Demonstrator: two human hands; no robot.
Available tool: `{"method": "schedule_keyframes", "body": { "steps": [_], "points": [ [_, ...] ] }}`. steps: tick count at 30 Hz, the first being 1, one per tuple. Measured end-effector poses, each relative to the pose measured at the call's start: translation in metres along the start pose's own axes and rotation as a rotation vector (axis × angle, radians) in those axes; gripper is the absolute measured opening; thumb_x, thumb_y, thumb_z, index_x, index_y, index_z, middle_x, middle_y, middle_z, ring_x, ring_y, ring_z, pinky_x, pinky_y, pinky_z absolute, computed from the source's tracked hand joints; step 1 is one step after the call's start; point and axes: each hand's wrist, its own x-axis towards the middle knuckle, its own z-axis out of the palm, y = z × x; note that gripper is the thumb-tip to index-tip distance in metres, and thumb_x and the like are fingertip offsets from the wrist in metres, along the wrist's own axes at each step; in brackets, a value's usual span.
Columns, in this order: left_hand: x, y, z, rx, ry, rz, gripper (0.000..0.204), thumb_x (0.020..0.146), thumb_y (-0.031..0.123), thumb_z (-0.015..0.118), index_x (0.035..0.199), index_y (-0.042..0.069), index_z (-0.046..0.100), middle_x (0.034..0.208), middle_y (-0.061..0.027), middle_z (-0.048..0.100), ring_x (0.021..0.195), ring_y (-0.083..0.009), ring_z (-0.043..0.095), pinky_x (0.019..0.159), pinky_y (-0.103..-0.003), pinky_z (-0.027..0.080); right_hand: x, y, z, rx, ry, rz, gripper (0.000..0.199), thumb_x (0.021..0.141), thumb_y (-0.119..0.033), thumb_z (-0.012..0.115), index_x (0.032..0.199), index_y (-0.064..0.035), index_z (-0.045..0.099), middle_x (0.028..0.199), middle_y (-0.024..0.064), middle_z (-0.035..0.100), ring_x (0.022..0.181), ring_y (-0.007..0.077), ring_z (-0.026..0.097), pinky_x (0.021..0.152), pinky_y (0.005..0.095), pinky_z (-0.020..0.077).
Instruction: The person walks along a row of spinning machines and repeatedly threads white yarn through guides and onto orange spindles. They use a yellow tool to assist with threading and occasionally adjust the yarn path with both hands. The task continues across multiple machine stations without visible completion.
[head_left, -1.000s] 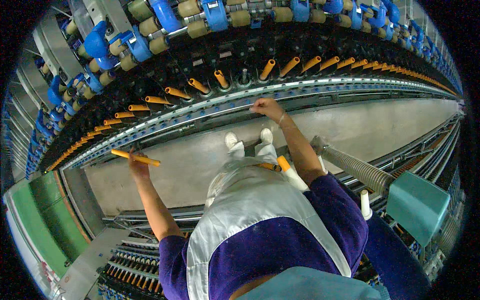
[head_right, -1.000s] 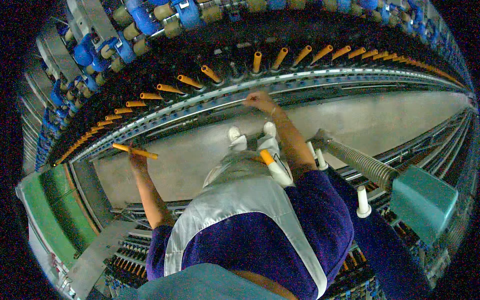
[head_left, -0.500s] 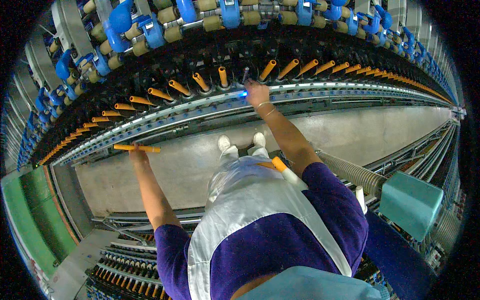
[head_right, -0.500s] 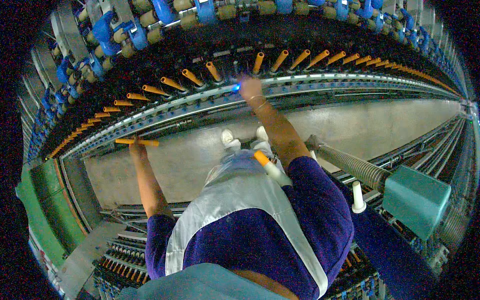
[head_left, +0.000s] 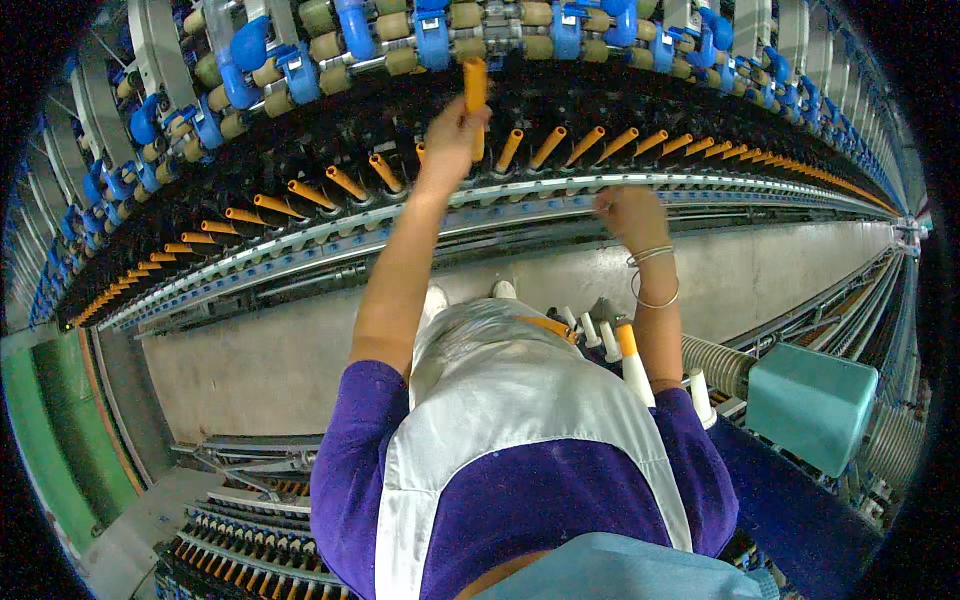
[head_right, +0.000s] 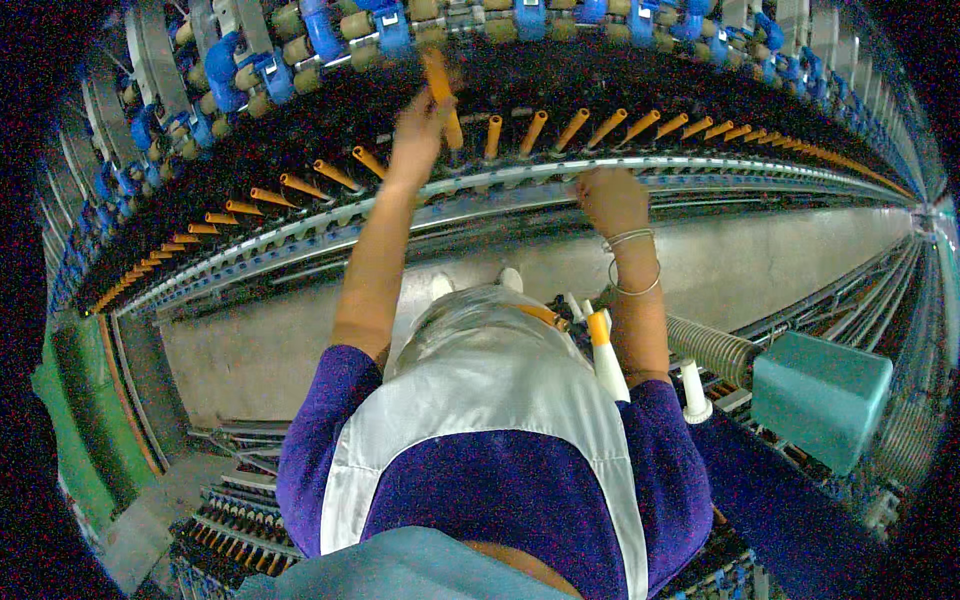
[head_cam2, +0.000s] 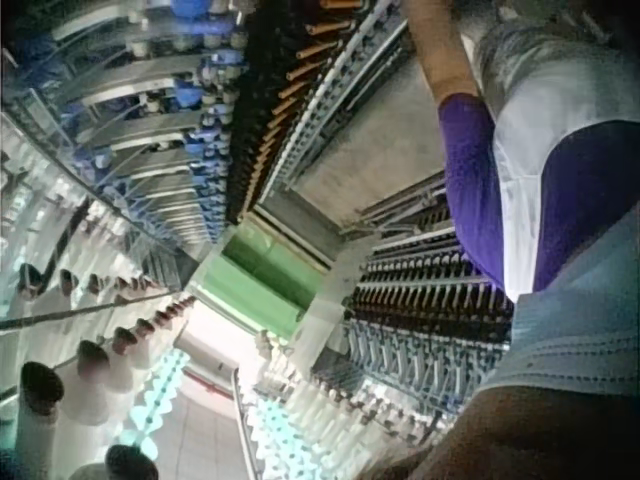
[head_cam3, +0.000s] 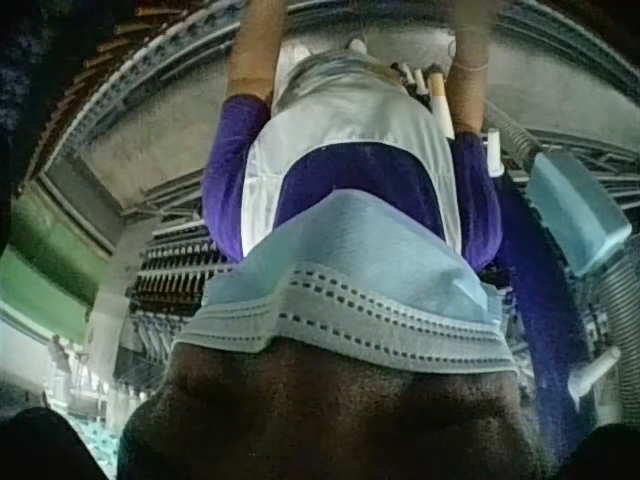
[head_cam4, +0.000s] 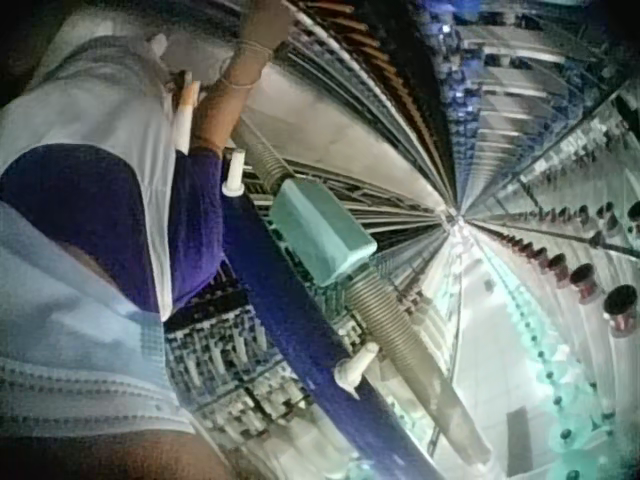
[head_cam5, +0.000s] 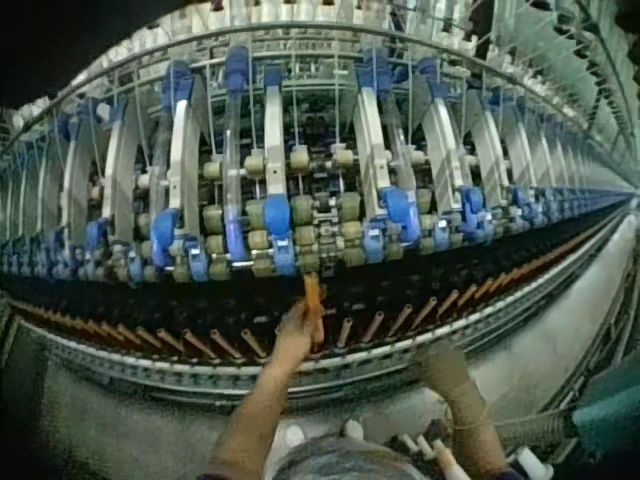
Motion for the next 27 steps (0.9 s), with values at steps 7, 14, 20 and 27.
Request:
{"method": "schedule_keyframes", "body": {
  "steps": [7,14,20,27],
  "points": [
    [-0.001,-0.061,0.038,-0.005,0.309,0.085,0.057,0.089,0.003,0.051,0.141,0.007,0.028,0.110,-0.0119,0.062,0.095,-0.0182,0.059,0.083,-0.027,0.044,-0.024,0.025,-0.038,1.008,-0.187,-0.304,0.023,0.078,-0.022,0.068,0.091,-0.0031,0.069,0.083,0.0064,0.069,0.073,0.0131,0.062,0.065,0.0272,0.0487],
    [-0.037,-0.154,0.080,0.429,0.355,-0.130,0.066,0.084,-0.009,0.045,0.143,0.011,0.024,0.120,-0.0242,0.051,0.096,-0.0365,0.058,0.083,-0.038,0.047,0.005,-0.025,-0.127,1.802,0.389,-0.465,0.036,0.089,-0.025,0.056,0.105,0.0070,0.057,0.053,-0.0077,0.038,0.042,0.0005,0.029,0.041,0.0176,0.0241],
    [-0.109,-0.232,0.050,0.189,0.109,-0.454,0.022,0.085,-0.003,0.050,0.107,-0.001,0.049,0.095,-0.0174,0.060,0.073,-0.0276,0.062,0.058,-0.034,0.050,0.008,-0.080,-0.193,1.612,0.311,-0.855,0.031,0.092,-0.018,0.048,0.113,0.0049,0.050,0.054,-0.0064,0.040,0.045,0.0026,0.036,0.046,0.0195,0.0308],
    [-0.047,-0.337,0.087,-1.081,0.454,-0.911,0.015,0.088,0.016,0.058,0.084,0.004,0.050,0.068,-0.0074,0.057,0.051,-0.0189,0.054,0.041,-0.029,0.042,0.106,-0.108,-0.145,0.956,0.758,-0.584,0.022,0.089,-0.023,0.055,0.097,-0.0030,0.063,0.060,0.0020,0.055,0.051,0.0147,0.052,0.048,0.0269,0.0398]
  ]
}}
